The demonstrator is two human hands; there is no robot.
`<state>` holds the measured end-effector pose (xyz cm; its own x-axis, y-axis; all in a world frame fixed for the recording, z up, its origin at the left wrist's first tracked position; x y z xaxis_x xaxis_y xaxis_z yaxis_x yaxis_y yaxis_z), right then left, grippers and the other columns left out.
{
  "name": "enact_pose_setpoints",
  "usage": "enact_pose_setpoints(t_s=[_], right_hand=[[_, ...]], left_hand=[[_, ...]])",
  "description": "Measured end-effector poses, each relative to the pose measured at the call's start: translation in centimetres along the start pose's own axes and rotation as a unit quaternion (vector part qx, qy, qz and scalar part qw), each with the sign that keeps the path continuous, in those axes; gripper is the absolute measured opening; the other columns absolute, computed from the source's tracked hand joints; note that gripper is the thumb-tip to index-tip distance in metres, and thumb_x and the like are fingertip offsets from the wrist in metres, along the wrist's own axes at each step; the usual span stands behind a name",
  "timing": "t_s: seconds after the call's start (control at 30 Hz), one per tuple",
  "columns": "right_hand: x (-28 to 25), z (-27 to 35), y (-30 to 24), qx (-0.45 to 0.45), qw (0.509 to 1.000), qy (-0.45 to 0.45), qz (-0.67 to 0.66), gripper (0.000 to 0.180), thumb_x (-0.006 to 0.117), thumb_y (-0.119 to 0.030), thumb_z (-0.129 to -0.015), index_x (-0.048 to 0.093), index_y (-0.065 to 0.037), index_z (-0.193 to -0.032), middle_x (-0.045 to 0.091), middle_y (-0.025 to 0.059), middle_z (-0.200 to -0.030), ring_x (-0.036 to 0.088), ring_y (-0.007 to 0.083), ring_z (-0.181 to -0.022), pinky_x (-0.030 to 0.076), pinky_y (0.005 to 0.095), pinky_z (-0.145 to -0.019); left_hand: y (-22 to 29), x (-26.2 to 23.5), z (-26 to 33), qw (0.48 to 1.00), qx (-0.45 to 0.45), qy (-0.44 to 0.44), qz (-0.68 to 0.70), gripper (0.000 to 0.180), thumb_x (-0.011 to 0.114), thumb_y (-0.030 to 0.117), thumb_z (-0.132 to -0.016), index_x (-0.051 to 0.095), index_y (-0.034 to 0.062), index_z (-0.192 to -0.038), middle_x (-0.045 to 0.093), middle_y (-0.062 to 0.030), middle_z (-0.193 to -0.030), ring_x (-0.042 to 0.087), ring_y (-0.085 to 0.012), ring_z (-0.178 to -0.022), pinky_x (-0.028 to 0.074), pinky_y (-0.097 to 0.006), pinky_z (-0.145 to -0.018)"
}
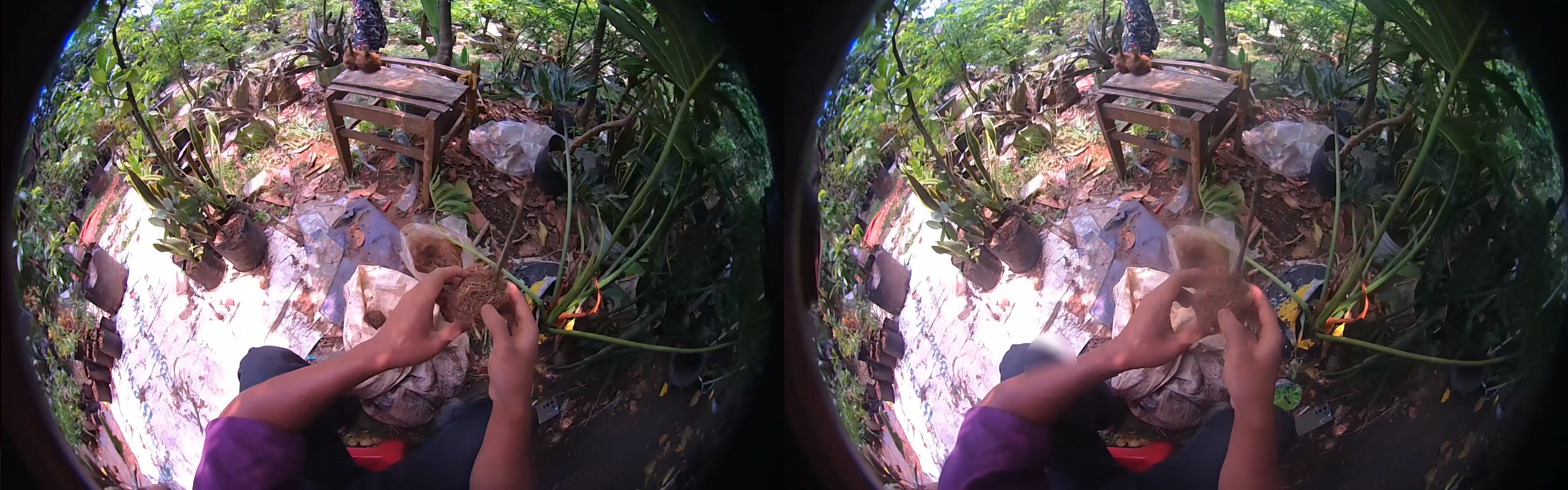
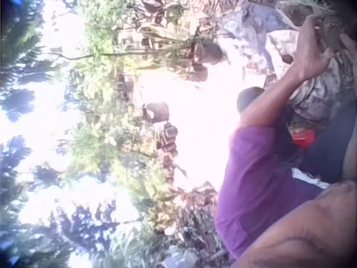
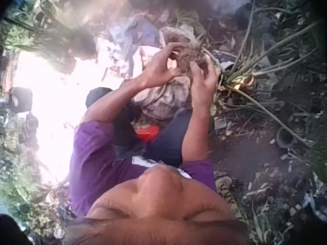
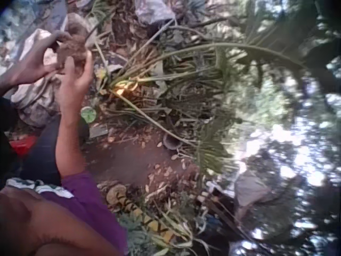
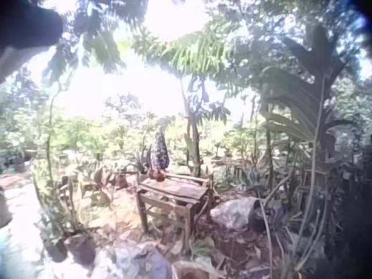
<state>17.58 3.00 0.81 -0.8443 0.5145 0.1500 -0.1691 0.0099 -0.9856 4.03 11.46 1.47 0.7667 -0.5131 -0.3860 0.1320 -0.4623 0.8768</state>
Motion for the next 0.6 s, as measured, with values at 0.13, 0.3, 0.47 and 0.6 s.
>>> enact_pose_setpoints(t_s=[0.13, 0.3, 0.47, 0.6], right_hand=[[2.1, -5.5, 2.4, -0.025, 0.999, -0.002, -0.029, 0.052, 0.069, -0.008, -0.091, 0.052, 0.003, -0.138, 0.058, 0.0125, -0.130, 0.061, 0.0189, -0.116, 0.051, 0.0333, -0.098], [6.2, -16.4, 7.0, 0.047, 0.999, -0.011, -0.009, 0.052, 0.075, -0.011, -0.087, 0.055, 0.002, -0.133, 0.062, 0.0135, -0.126, 0.061, 0.0199, -0.115, 0.051, 0.0347, -0.097], [15.9, -32.4, 6.8, 0.006, 0.990, -0.040, 0.136, 0.061, 0.070, -0.016, -0.092, 0.032, -0.010, -0.138, 0.067, 0.0107, -0.096, 0.064, 0.0156, -0.068, 0.051, 0.0306, -0.056], [26.8, -45.4, 1.3, -0.163, 0.967, -0.069, 0.183, 0.045, 0.068, -0.015, -0.094, 0.040, -0.017, -0.129, 0.063, 0.0117, -0.093, 0.060, 0.0147, -0.055, 0.049, 0.0299, -0.051]], left_hand=[[-3.9, -2.5, -4.5, 0.999, 0.025, -0.019, -0.041, 0.066, 0.077, 0.010, -0.079, 0.050, 0.0079, -0.139, 0.057, -0.0178, -0.130, 0.059, -0.0389, -0.119, 0.050, -0.043, -0.100], [-10.1, -8.9, -11.0, 0.987, 0.063, 0.111, -0.101, 0.054, 0.076, 0.012, -0.081, 0.058, 0.0088, -0.131, 0.062, -0.0166, -0.119, 0.060, -0.0364, -0.112, 0.049, -0.043, -0.095], [-17.8, -16.3, -13.1, 0.938, -0.111, 0.253, -0.208, 0.051, 0.068, 0.008, -0.081, 0.055, 0.0067, -0.129, 0.061, -0.0141, -0.118, 0.058, -0.0353, -0.107, 0.044, -0.046, -0.094], [-20.1, -17.0, -13.6, 0.922, -0.072, 0.193, -0.327, 0.051, 0.066, 0.014, -0.083, 0.056, 0.0084, -0.133, 0.059, -0.0095, -0.119, 0.057, -0.0280, -0.107, 0.043, -0.045, -0.091]])
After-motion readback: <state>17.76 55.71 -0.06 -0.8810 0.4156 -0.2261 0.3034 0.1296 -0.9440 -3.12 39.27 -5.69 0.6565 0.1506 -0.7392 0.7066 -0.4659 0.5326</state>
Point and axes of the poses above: each hand's wrist, its own z-axis away from the middle knuckle, its own x-axis out of the palm, y = z × x, the point moved 5 cm from there along -z, towards the middle knuckle
